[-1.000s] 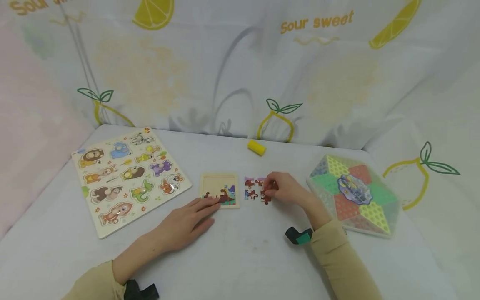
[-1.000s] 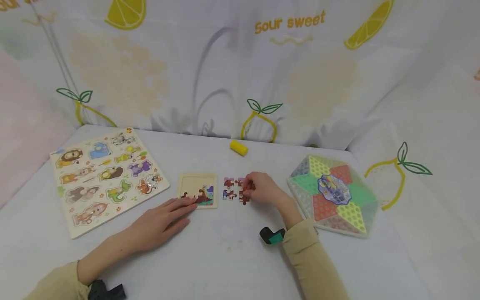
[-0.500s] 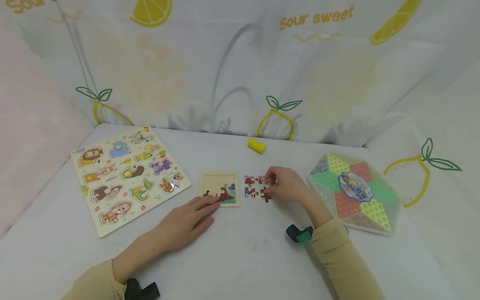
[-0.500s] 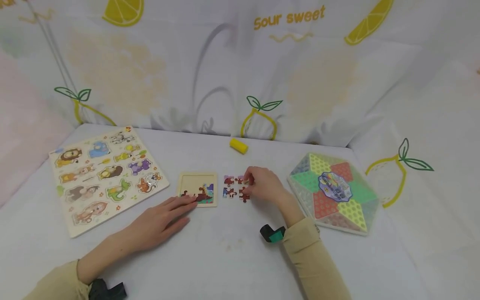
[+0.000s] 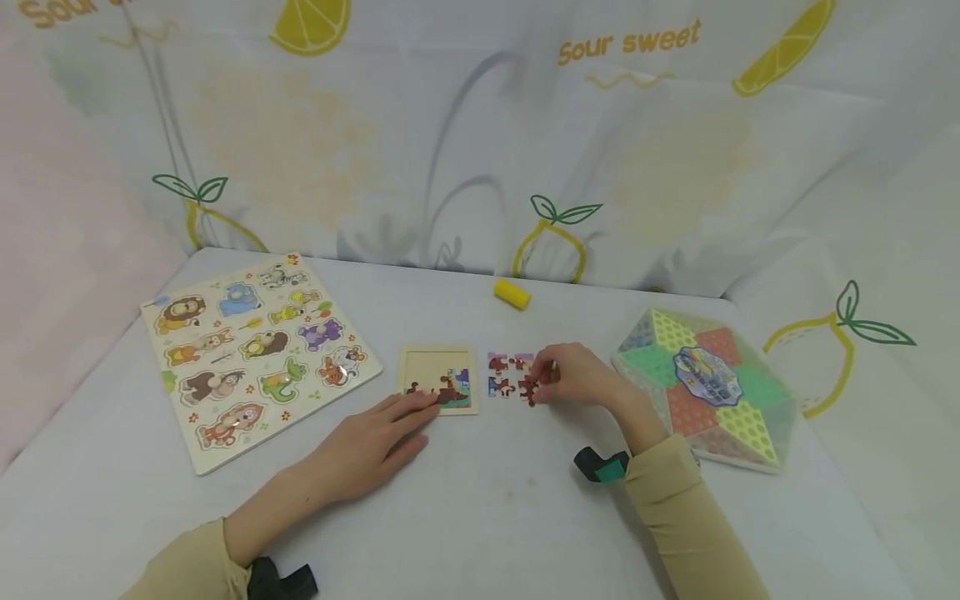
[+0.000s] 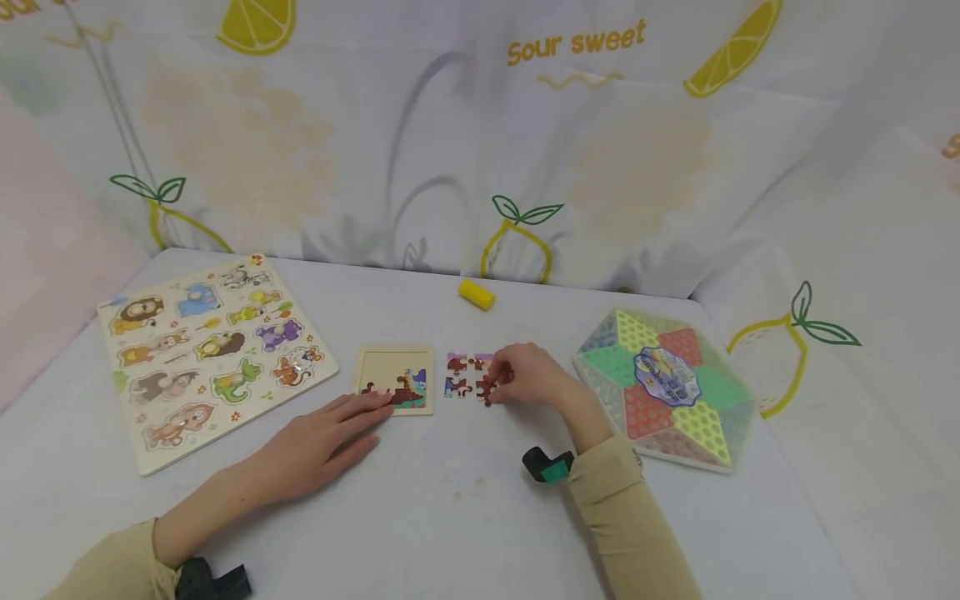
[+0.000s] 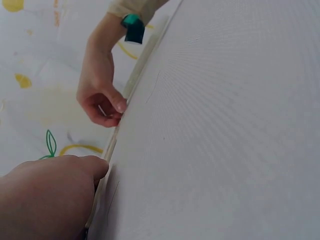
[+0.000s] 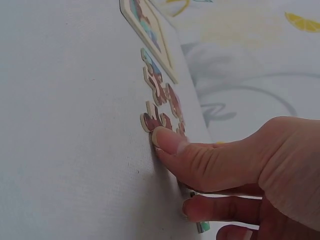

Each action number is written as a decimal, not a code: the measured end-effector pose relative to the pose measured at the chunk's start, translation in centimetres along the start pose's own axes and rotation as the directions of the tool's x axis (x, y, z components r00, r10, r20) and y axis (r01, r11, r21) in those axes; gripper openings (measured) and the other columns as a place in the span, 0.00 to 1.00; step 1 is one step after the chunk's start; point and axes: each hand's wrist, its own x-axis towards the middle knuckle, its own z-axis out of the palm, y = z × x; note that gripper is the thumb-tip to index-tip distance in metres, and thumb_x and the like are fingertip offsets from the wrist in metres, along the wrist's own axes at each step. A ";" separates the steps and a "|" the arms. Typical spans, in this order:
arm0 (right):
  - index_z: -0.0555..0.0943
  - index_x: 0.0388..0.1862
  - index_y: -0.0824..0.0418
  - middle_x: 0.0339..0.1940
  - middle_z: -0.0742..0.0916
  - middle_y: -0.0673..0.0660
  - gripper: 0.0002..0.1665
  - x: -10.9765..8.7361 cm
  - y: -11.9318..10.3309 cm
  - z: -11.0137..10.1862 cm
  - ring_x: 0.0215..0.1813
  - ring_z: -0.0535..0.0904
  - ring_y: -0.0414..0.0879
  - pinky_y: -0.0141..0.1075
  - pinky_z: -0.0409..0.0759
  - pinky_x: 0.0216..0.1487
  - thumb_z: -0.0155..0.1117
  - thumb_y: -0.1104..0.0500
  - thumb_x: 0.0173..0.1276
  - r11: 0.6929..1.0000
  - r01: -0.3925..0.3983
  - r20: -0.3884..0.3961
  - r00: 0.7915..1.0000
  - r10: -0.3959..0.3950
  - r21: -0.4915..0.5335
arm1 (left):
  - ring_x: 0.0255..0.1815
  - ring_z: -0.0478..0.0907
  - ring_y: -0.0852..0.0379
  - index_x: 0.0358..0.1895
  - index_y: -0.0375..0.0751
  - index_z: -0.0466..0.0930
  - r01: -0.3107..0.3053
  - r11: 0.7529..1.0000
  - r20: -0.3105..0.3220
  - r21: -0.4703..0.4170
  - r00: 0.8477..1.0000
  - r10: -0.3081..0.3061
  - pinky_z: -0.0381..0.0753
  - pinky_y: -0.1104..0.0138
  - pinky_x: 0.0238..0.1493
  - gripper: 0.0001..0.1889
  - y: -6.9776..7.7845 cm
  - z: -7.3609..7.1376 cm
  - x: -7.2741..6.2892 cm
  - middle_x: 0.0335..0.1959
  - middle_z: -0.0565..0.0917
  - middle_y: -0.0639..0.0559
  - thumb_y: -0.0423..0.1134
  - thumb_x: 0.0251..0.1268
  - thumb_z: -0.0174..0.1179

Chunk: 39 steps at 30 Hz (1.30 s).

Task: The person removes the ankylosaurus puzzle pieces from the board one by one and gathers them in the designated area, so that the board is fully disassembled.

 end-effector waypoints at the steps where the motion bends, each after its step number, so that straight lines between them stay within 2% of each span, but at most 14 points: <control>1: 0.84 0.38 0.58 0.32 0.83 0.52 0.12 0.0 0.0 0.0 0.35 0.75 0.44 0.35 0.76 0.40 0.78 0.60 0.57 1.000 -0.002 0.000 1.000 0.002 0.001 | 0.74 0.68 0.49 0.69 0.47 0.75 -0.001 1.000 -0.002 -0.001 1.000 0.001 0.78 0.52 0.64 0.23 0.0 0.0 0.0 0.71 0.73 0.52 0.46 0.75 0.56; 14: 0.85 0.37 0.58 0.30 0.82 0.51 0.10 0.0 -0.2 0.0 0.34 0.75 0.44 0.35 0.75 0.39 0.77 0.62 0.58 1.000 -0.020 -0.006 1.000 0.020 0.003 | 0.74 0.68 0.49 0.69 0.47 0.75 -0.003 1.000 -0.009 -0.005 1.000 0.003 0.78 0.53 0.63 0.23 -0.1 0.0 0.0 0.71 0.73 0.53 0.46 0.75 0.56; 19: 0.85 0.39 0.59 0.30 0.82 0.51 0.08 -0.1 -0.3 -0.3 0.34 0.75 0.44 0.34 0.76 0.38 0.75 0.62 0.61 1.000 -0.002 0.006 1.000 0.002 0.006 | 0.73 0.69 0.50 0.69 0.47 0.75 -0.015 1.000 -0.023 -0.010 1.000 0.015 0.78 0.53 0.63 0.22 -0.1 0.0 0.0 0.71 0.74 0.53 0.46 0.75 0.57; 24: 0.85 0.43 0.61 0.32 0.83 0.51 0.09 0.0 -0.5 -0.2 0.34 0.75 0.44 0.34 0.76 0.36 0.71 0.61 0.65 0.998 0.070 -0.081 0.994 -0.069 0.005 | 0.72 0.70 0.49 0.68 0.46 0.76 -0.026 1.000 -0.025 0.003 0.999 0.026 0.78 0.53 0.64 0.22 -0.2 -0.1 -0.1 0.70 0.75 0.52 0.45 0.74 0.58; 28: 0.84 0.48 0.62 0.34 0.84 0.52 0.11 0.5 -1.9 0.4 0.34 0.75 0.44 0.33 0.78 0.34 0.69 0.60 0.68 0.989 0.134 -0.142 0.982 -0.125 0.055 | 0.71 0.71 0.47 0.67 0.46 0.77 -0.022 1.000 -0.018 0.015 1.000 0.023 0.75 0.52 0.67 0.21 -0.3 -0.4 0.0 0.69 0.76 0.50 0.45 0.74 0.58; 30: 0.85 0.48 0.62 0.35 0.84 0.52 0.11 0.8 -3.0 0.8 0.35 0.76 0.44 0.32 0.78 0.34 0.68 0.60 0.69 0.984 0.161 -0.145 0.978 -0.149 0.074 | 0.71 0.71 0.47 0.66 0.46 0.77 -0.024 1.000 -0.019 0.018 1.000 0.025 0.74 0.52 0.68 0.21 -0.3 -0.5 0.0 0.68 0.76 0.50 0.45 0.74 0.58; 34: 0.85 0.48 0.62 0.37 0.85 0.51 0.10 2.0 -5.1 1.4 0.35 0.76 0.43 0.31 0.78 0.34 0.67 0.60 0.70 0.978 0.198 -0.130 0.974 -0.188 0.068 | 0.68 0.73 0.50 0.68 0.48 0.76 -0.043 0.998 -0.013 0.049 0.999 0.044 0.77 0.54 0.65 0.22 -0.3 -0.5 0.2 0.64 0.78 0.52 0.46 0.74 0.57; 39: 0.85 0.50 0.63 0.39 0.85 0.52 0.13 3.9 -6.4 2.8 0.35 0.77 0.40 0.28 0.77 0.37 0.69 0.61 0.68 0.978 0.202 -0.051 0.979 -0.200 0.047 | 0.66 0.71 0.50 0.72 0.49 0.72 -0.056 0.996 0.029 0.071 0.998 0.054 0.75 0.55 0.65 0.24 0.1 -0.4 0.3 0.64 0.75 0.52 0.48 0.76 0.54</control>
